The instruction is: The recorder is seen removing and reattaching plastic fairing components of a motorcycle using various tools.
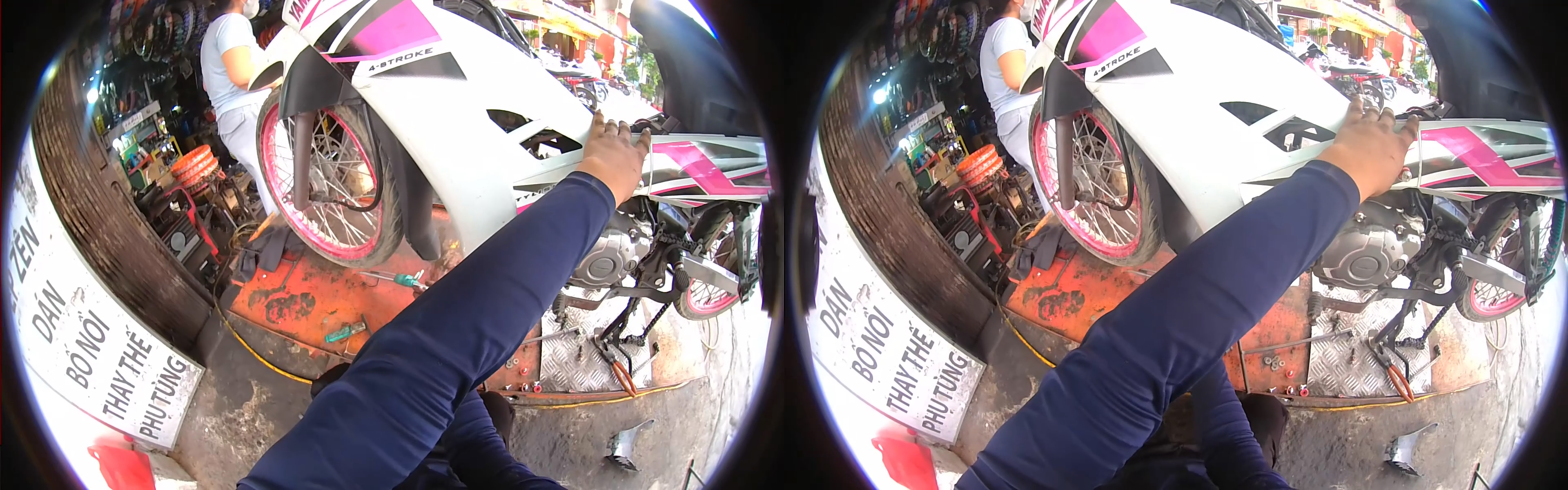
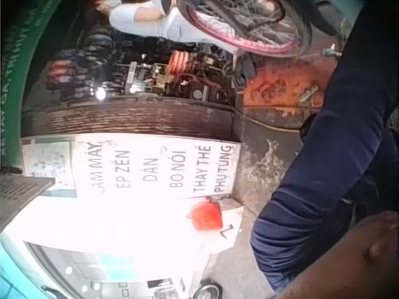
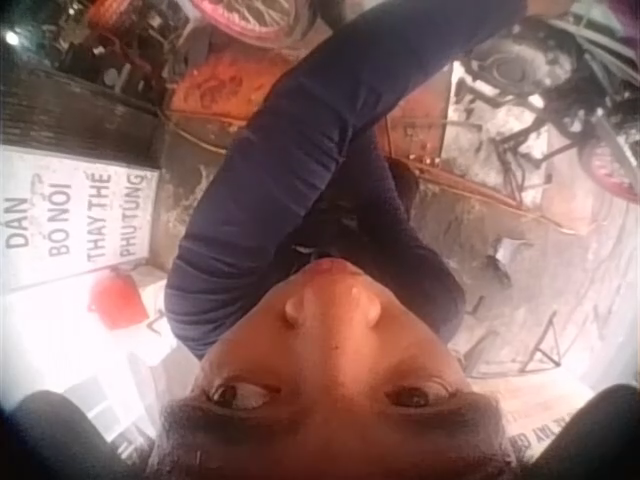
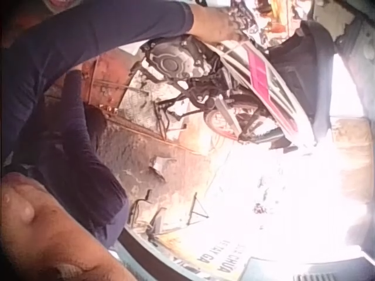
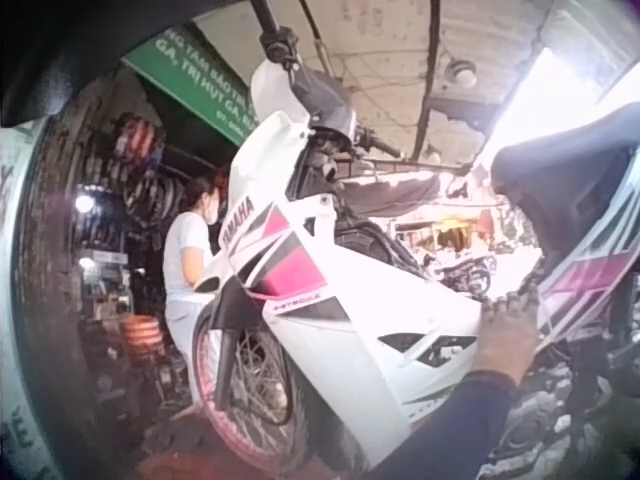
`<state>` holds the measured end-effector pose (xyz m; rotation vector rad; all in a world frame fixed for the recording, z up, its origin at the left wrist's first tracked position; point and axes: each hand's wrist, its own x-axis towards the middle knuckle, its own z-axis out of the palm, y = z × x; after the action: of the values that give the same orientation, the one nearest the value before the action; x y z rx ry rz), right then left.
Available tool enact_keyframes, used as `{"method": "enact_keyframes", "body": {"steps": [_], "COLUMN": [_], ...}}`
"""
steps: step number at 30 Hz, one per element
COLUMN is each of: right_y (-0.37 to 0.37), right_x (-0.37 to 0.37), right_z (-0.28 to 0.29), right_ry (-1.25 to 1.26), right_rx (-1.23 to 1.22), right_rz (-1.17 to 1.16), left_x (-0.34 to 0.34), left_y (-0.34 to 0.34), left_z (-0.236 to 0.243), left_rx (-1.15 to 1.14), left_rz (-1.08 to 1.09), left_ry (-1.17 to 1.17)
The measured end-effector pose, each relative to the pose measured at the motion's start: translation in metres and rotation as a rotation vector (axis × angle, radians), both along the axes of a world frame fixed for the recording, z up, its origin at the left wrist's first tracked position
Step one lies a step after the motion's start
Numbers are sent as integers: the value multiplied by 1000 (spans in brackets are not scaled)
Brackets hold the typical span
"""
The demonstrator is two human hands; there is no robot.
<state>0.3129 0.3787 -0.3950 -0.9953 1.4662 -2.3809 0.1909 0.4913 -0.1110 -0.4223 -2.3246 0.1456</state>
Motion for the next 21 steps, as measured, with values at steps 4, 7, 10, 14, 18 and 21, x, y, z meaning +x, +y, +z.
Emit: {"method": "enact_keyframes", "body": {"steps": [4, 7, 10, 14, 18, 21], "right_y": [5, 12, 18, 25, 37, 46], "right_x": [9, 16, 22, 28, 35, 45], "right_z": [-9, -18, -26, -32, -42, -47], "right_ry": [-9, -23, -32, -35, -54, -64], "right_rx": [31, 59, 84, 110, 150, 176], "right_rz": [-8, -22, -33, -42, -64, -62], "left_x": [0, 1, 0, -3, -1, 0], "left_y": [1, 1, 0, 2, 4, 1], "left_z": [3, 2, 3, 4, 6, 6], "left_rx": [10, 13, 14, 12, 30, 24], "left_rz": [7, 11, 27, 32, 27, 36], "left_ry": [-35, -78, -23, -56, -84, -88]}}
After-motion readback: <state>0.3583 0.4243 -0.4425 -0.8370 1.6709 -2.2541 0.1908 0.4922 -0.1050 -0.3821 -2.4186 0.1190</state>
